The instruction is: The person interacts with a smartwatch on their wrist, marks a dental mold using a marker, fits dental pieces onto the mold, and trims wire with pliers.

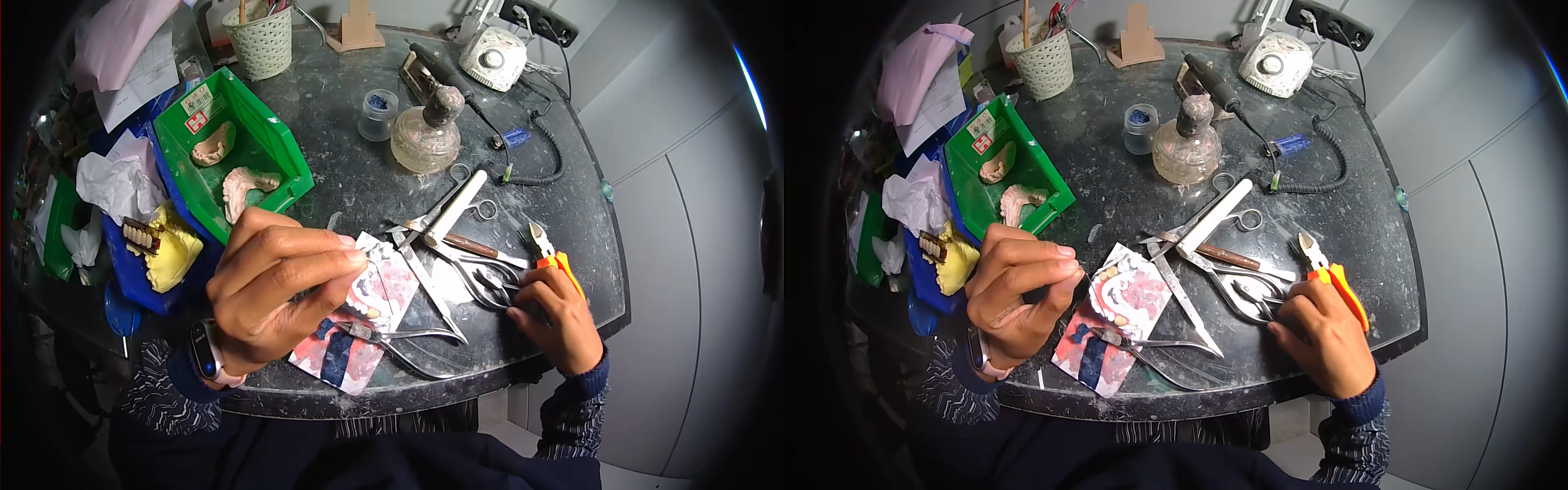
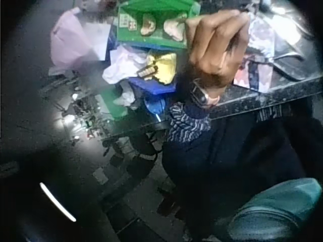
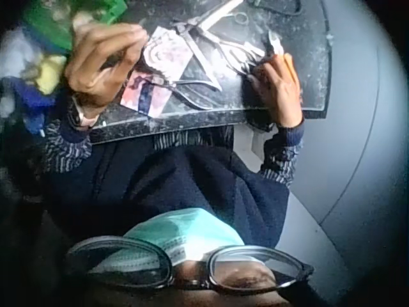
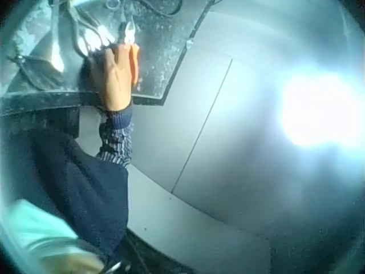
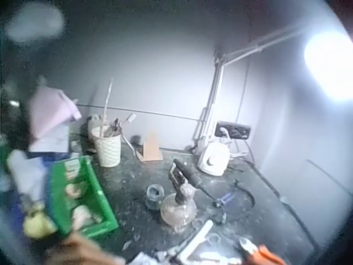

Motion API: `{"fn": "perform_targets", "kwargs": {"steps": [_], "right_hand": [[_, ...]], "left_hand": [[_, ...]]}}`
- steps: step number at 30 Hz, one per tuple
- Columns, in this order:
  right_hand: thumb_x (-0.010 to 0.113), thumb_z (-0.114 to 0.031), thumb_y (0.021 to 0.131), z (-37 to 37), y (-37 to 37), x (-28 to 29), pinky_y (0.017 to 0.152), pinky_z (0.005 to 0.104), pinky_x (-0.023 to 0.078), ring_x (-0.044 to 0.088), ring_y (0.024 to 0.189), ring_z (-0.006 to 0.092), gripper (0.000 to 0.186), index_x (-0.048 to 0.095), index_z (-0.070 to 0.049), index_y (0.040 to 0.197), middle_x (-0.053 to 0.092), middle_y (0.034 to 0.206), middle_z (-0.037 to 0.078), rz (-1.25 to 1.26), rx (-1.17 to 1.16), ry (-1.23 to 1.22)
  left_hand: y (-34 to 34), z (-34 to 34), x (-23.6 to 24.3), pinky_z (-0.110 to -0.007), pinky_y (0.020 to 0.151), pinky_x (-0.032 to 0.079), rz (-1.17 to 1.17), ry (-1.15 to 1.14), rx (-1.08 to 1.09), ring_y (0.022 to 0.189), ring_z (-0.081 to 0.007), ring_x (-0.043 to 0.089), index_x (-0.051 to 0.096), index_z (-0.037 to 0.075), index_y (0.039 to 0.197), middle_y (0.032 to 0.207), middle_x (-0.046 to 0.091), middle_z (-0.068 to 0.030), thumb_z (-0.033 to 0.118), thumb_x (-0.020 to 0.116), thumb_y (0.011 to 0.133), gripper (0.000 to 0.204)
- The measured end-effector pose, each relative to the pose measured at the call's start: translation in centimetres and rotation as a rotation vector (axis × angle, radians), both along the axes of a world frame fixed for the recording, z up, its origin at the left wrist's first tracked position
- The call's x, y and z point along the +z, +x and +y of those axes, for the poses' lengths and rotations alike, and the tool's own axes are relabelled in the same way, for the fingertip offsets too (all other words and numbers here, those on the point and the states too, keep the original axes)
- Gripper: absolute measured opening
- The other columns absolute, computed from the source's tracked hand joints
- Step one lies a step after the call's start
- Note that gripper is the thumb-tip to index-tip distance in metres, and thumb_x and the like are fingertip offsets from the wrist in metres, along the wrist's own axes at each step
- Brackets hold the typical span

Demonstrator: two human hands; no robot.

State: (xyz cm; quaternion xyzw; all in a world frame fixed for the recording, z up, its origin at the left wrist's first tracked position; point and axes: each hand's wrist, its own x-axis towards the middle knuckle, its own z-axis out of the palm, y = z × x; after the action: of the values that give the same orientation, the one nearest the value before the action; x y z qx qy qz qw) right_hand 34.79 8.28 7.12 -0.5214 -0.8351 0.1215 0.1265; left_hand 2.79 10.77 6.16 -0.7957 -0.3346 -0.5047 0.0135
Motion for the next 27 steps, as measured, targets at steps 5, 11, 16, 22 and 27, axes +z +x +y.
{"fn": "perform_targets", "kwargs": {"steps": [5, 11, 16, 22, 27], "right_hand": [[0.069, -0.004, 0.071, -0.7, -0.5, -0.5, 0.084, 0.0390, 0.044, 0.052, 0.096, 0.0311, 0.023, 0.053, -0.002, 0.087, 0.051, 0.100, 0.013, -0.072, 0.002, 0.042], [0.057, 0.001, 0.076, 0.0, -0.1, -2.0, 0.082, 0.0391, 0.043, 0.053, 0.090, 0.0318, 0.017, 0.045, 0.001, 0.089, 0.049, 0.099, 0.016, -0.079, -0.003, 0.154], [0.037, -0.020, 0.098, 2.4, 0.0, -1.0, 0.082, 0.0355, 0.043, 0.052, 0.082, 0.0214, 0.018, 0.039, -0.003, 0.091, 0.055, 0.097, 0.019, 0.785, 0.058, -0.174], [0.048, -0.039, 0.095, 5.8, -5.7, 2.7, 0.068, 0.0330, 0.043, 0.054, 0.074, 0.0209, 0.040, 0.046, -0.003, 0.080, 0.055, 0.085, 0.013, 0.790, 0.478, -0.272], [0.062, -0.041, 0.088, 7.0, -7.2, 1.8, 0.062, 0.0339, 0.046, 0.061, 0.069, 0.0234, 0.043, 0.051, -0.004, 0.068, 0.065, 0.081, 0.014, 0.688, 0.720, -0.341]], "left_hand": [[0.2, 0.0, 0.0, -0.029, 0.062, 0.046, 0.004, 0.024, -0.022, 0.072, -0.0198, 0.057, 0.067, 0.007, 0.087, 0.085, 0.066, -0.0038, 0.002, 0.076, 0.071, 0.018], [0.0, -0.4, 0.0, -0.028, 0.061, 0.045, -0.001, 0.047, -0.038, 0.071, -0.0187, 0.055, 0.069, 0.009, 0.089, 0.086, 0.067, -0.0023, 0.006, 0.076, 0.073, 0.018], [-0.5, -0.6, 0.0, -0.025, 0.058, 0.043, 0.007, 0.119, -0.117, 0.071, -0.0157, 0.054, 0.070, 0.009, 0.088, 0.086, 0.067, -0.0006, 0.018, 0.077, 0.076, 0.016], [-0.7, -0.9, 0.0, -0.026, 0.056, 0.040, 0.015, 0.177, -0.186, 0.072, -0.0141, 0.051, 0.070, 0.012, 0.089, 0.088, 0.066, 0.0017, 0.016, 0.079, 0.070, 0.022], [-0.7, -1.6, -0.3, -0.024, 0.055, 0.038, -0.011, 0.203, -0.222, 0.076, -0.0126, 0.053, 0.070, 0.015, 0.088, 0.088, 0.067, 0.0045, 0.016, 0.071, 0.075, 0.013]]}}
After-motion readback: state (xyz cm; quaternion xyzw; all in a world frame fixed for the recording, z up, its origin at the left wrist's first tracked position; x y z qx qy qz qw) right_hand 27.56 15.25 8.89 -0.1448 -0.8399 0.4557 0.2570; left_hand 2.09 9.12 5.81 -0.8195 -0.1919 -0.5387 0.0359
